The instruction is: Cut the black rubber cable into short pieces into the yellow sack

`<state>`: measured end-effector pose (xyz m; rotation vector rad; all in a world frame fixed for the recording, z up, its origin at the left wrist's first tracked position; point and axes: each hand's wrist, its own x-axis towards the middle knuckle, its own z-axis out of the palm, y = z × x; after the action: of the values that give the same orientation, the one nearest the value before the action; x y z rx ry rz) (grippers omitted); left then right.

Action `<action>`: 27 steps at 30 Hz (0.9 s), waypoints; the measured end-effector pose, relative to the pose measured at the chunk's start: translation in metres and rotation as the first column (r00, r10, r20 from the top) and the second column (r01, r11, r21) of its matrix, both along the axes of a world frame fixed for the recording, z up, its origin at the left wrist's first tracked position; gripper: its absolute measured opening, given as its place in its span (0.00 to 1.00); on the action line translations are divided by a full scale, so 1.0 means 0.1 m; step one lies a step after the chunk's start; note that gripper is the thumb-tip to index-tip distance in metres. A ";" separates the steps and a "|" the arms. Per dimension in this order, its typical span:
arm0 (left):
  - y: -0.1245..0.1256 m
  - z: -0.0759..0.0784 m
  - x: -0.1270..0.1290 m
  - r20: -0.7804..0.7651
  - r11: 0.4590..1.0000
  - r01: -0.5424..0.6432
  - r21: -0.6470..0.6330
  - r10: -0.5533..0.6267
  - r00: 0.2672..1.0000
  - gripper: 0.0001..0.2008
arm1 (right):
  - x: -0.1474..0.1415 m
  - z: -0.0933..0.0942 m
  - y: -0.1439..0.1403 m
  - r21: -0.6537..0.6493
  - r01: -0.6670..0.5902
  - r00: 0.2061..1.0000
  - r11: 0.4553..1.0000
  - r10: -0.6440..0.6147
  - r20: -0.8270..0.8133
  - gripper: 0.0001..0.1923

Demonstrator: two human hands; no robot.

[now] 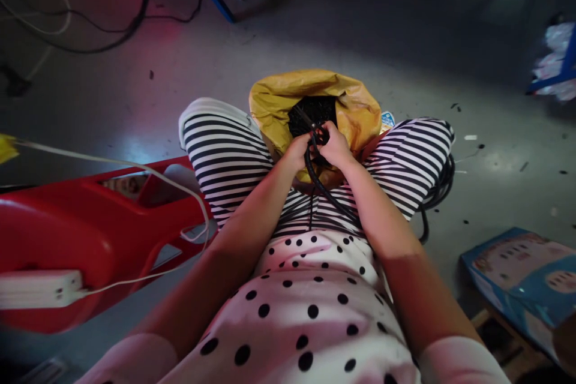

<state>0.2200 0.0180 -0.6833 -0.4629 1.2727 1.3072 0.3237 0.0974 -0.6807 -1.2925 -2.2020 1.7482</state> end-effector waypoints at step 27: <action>-0.10 0.10 -0.25 -0.149 1.000 -0.016 0.023 0.019 0.989 0.03 | 0.05 0.11 0.10 -0.081 0.258 0.966 0.963 -0.259 0.005 0.27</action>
<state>0.1950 0.0085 -0.6732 -0.3671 1.3790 1.3899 0.3291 0.1072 -0.6697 -1.5110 -1.8739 1.7517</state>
